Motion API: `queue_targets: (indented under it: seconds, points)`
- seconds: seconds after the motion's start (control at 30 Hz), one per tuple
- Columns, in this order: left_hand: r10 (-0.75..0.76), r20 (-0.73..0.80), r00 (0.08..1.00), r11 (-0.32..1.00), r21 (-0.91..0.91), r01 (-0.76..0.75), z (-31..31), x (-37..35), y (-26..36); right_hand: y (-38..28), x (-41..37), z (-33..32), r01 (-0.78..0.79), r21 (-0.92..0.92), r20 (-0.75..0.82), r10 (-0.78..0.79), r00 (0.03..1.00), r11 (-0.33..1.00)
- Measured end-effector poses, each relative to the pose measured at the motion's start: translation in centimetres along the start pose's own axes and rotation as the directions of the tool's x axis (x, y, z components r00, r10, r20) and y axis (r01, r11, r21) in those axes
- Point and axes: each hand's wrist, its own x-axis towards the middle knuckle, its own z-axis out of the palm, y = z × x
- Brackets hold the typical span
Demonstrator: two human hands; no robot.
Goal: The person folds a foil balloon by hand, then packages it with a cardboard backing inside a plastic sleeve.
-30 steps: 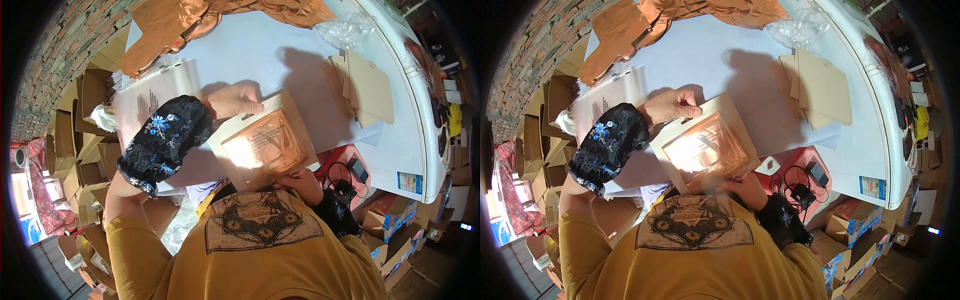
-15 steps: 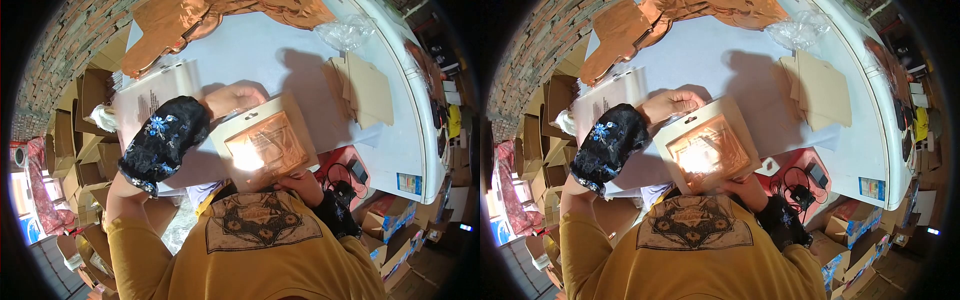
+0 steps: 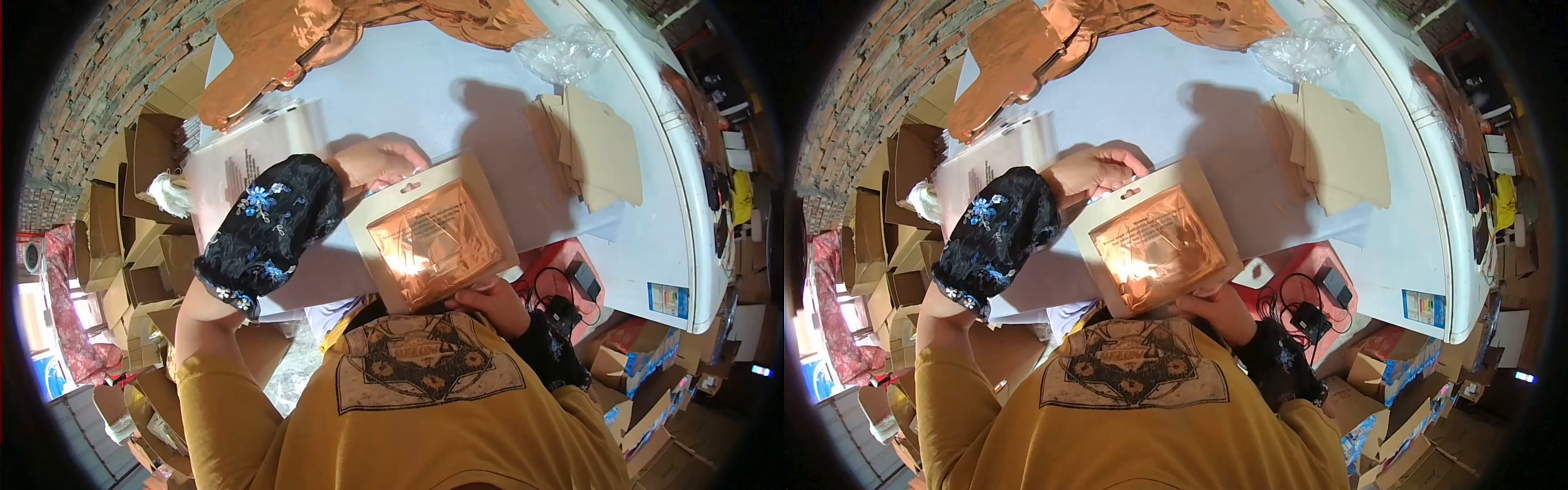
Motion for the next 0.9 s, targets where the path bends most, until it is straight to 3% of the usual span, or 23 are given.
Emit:
queue_targets:
  seconds: [0.23,0.43,0.53,0.63,0.77,0.9]
  points:
    - [-0.047,-0.039,0.998,0.998,-0.053,0.045,0.8,-0.5,1.1,0.4,0.3,0.1,0.037,0.002,-0.039,-0.037,0.999,0.999]
    - [-0.005,-0.034,0.999,0.997,0.078,0.007,0.5,-0.1,0.7,0.5,0.4,0.0,0.035,0.016,-0.048,-0.034,0.998,0.999]
    - [0.217,0.068,0.974,0.926,0.302,-0.227,0.1,1.7,-0.2,0.2,0.4,0.5,0.054,0.016,-0.059,-0.053,0.997,0.998]
    - [0.085,-0.115,0.99,0.909,0.416,-0.029,1.5,2.1,1.2,0.0,0.5,0.8,0.065,0.007,-0.069,-0.064,0.996,0.998]
    - [0.177,-0.016,0.984,0.848,0.51,-0.144,1.1,3.2,1.3,-0.8,0.4,1.6,0.048,-0.034,-0.102,-0.051,0.993,0.998]
    - [0.328,0.021,0.944,0.771,0.571,-0.281,-0.7,7.0,0.6,-2.2,1.4,2.7,0.046,0.059,-0.113,-0.039,0.993,0.997]
